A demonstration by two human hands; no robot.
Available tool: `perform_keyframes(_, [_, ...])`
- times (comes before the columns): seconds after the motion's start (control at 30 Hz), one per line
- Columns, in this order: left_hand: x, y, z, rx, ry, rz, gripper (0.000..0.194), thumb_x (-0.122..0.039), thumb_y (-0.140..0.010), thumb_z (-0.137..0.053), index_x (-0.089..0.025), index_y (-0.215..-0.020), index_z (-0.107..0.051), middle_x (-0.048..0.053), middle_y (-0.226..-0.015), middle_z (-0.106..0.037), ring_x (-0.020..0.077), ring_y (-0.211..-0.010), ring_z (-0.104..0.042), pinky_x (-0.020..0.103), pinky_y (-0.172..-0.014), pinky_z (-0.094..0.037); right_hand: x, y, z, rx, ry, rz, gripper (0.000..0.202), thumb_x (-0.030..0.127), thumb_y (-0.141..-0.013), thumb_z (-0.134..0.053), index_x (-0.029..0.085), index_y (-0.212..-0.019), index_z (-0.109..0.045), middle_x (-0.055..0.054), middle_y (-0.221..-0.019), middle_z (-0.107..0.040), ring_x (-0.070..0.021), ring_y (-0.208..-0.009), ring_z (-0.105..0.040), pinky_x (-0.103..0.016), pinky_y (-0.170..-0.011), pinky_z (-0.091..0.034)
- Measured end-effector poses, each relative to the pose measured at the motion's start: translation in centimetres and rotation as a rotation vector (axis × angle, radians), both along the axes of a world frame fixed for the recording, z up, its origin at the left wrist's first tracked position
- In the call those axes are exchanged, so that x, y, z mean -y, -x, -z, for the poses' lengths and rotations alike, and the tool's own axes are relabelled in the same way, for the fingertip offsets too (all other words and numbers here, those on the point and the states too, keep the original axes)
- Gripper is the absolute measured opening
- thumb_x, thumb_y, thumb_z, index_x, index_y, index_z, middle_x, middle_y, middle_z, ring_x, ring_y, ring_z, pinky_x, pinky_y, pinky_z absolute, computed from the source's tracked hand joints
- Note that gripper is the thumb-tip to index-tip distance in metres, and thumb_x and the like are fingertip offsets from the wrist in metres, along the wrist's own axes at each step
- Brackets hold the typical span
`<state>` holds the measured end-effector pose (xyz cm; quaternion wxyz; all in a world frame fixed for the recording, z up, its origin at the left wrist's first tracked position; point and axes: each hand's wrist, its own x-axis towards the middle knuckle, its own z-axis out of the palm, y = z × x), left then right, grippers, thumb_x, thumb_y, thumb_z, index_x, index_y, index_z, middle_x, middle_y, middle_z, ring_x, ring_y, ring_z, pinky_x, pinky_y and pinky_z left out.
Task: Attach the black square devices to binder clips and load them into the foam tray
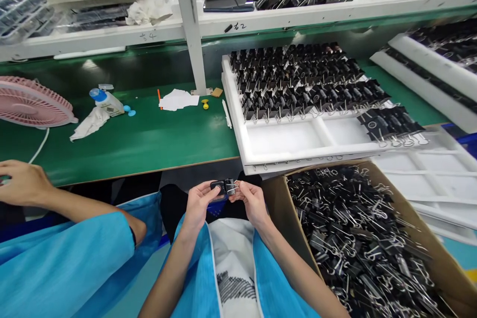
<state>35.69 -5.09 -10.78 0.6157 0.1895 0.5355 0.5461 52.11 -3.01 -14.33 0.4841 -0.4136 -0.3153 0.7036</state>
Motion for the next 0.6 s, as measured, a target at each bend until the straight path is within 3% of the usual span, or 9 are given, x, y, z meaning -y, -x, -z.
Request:
perform_keyframes(0.43, [-0.2,0.3,0.6,-0.135,0.015,0.039,0.047,-0.036,-0.058,-0.099,-0.013,-0.094,-0.081,0.014,-0.093,-0.08,0.0251,-0.08,-0.077,0.035,-0.075,-0.065,0.3,0.5,0.1,0.101,-0.021,0.027,0.052,0.067,-0.083,-0.075,0.015,-0.078,-0.073,-0.006,-0.064,-0.07,-0.0189,-0.055,-0.066,-0.03,-0.056,-0.056])
perform_keyframes(0.5, [-0.2,0.5,0.7,-0.148,0.026,0.052,0.047,-0.037,-0.057,-0.099,-0.013,-0.094,-0.081,0.013,-0.092,-0.08,0.0241,-0.079,-0.076,0.033,-0.074,-0.064,0.7,0.0,-0.6,0.133,-0.011,-0.016,0.055,0.07,-0.084,-0.073,0.015,-0.077,-0.072,-0.005,-0.064,-0.068,-0.0174,-0.055,-0.065,-0.028,-0.055,-0.054])
perform_keyframes(0.6, [-0.3,1.5,1.2,-0.154,0.014,0.092,0.047,-0.036,-0.058,-0.098,-0.014,-0.097,-0.082,0.012,-0.095,-0.08,0.0226,-0.082,-0.075,0.029,-0.074,-0.062,1.1,-2.9,-2.5,0.294,-0.047,-0.212,0.048,0.063,-0.085,-0.074,0.015,-0.092,-0.076,-0.004,-0.074,-0.072,-0.0161,-0.061,-0.066,-0.025,-0.057,-0.052])
